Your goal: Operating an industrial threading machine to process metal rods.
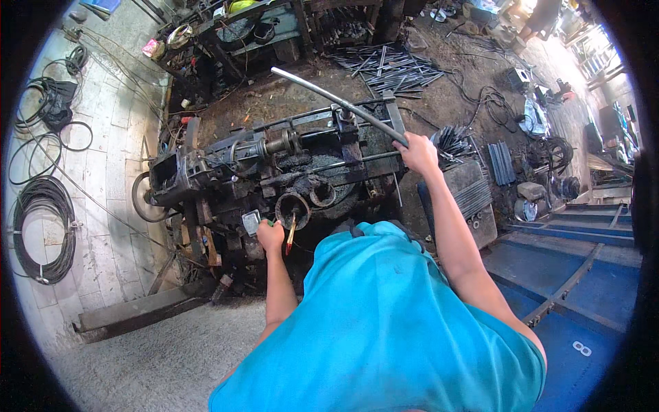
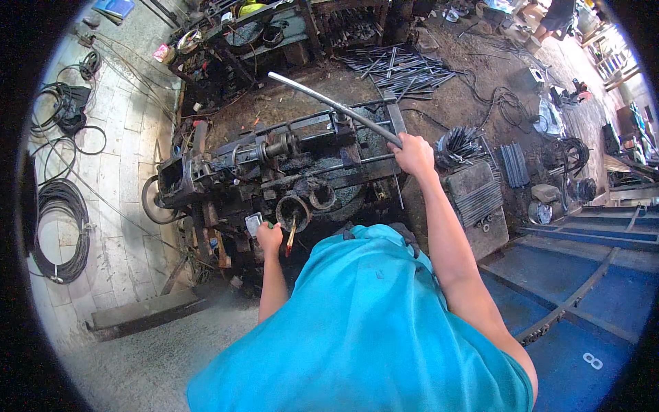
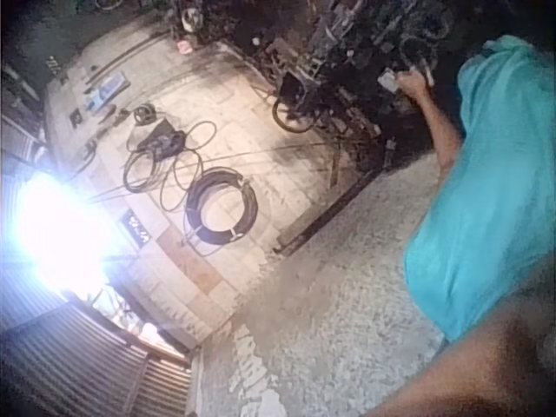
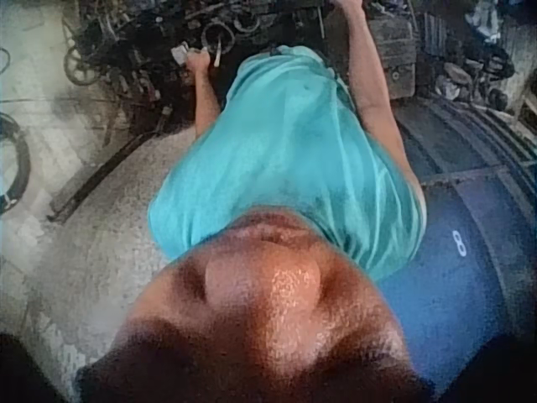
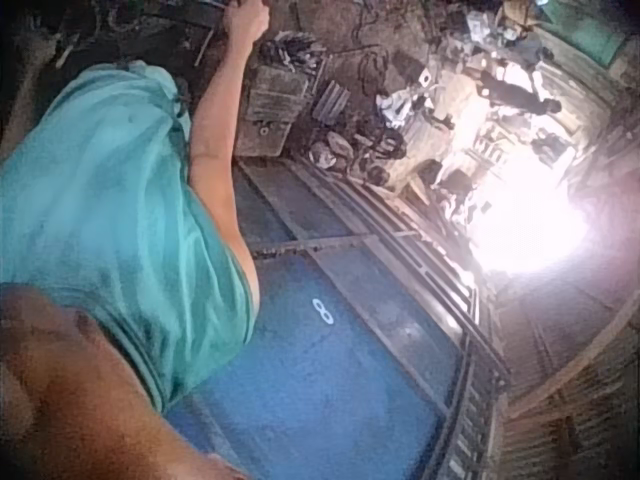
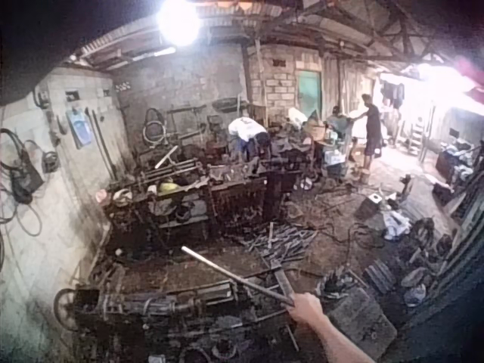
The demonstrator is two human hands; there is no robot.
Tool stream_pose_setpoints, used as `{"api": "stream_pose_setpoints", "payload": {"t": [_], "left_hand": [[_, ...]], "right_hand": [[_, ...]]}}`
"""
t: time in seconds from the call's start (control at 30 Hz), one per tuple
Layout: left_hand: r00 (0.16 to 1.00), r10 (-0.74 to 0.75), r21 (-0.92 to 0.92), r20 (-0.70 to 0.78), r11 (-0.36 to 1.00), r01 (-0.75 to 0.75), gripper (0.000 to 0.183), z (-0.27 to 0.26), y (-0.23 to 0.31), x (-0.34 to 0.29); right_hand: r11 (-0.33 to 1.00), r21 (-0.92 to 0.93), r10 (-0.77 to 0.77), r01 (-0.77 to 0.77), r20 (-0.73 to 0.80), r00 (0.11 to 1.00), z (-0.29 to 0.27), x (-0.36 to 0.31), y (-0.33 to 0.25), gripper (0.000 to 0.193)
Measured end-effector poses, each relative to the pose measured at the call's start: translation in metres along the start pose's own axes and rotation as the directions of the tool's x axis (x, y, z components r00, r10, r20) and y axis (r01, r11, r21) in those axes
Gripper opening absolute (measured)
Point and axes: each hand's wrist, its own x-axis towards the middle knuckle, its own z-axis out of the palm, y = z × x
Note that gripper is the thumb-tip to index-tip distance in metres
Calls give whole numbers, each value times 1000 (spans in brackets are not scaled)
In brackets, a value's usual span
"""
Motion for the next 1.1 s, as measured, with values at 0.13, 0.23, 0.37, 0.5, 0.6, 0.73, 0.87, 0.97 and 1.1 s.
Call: {"api": "stream_pose_setpoints", "payload": {"t": [0.13, 0.23, 0.37, 0.5, 0.6, 0.73, 0.87, 0.97, 1.1], "left_hand": [[999, 23, -14, 28, 1000, -22, 29, 2, -3, 2], [999, 17, -17, 28, 1000, -17, 29, -2, 2, 0], [999, -10, -15, 35, 1000, 11, 27, -4, 2, 1], [995, -103, -5, -3, 995, 103, 25, 8, -17, 5], [964, -264, -30, 36, 964, 265, 22, 21, -53, 11], [754, -433, -217, 493, 779, 589, 23, 27, -79, -1], [741, -444, -25, 503, 850, 526, 29, 19, -68, -6], [732, -470, 134, 492, 872, 470, 38, 22, -72, -5], [648, -603, 255, 465, 792, 554, 70, 52, -109, 2]], "right_hand": [[1000, -2, 10, -10, 9, 1000, -3, -2, -3, 35], [1000, -9, 19, -19, 31, 999, -3, -2, -2, 37], [999, 25, -42, 40, 57, 997, -4, -3, 0, 37], [996, 54, -77, 74, 51, 996, -4, 3, 23, 34], [995, 51, -87, 84, 59, 994, -14, 11, 44, 23], [994, 14, -109, 108, 31, 994, -29, 17, 63, 20], [996, 70, -58, 54, 54, 997, -33, 26, 88, 23], [997, 60, -47, 44, 46, 998, -40, 28, 110, 27], [1000, -3, -30, 30, 66, 997, -45, 39, 136, 30]]}}
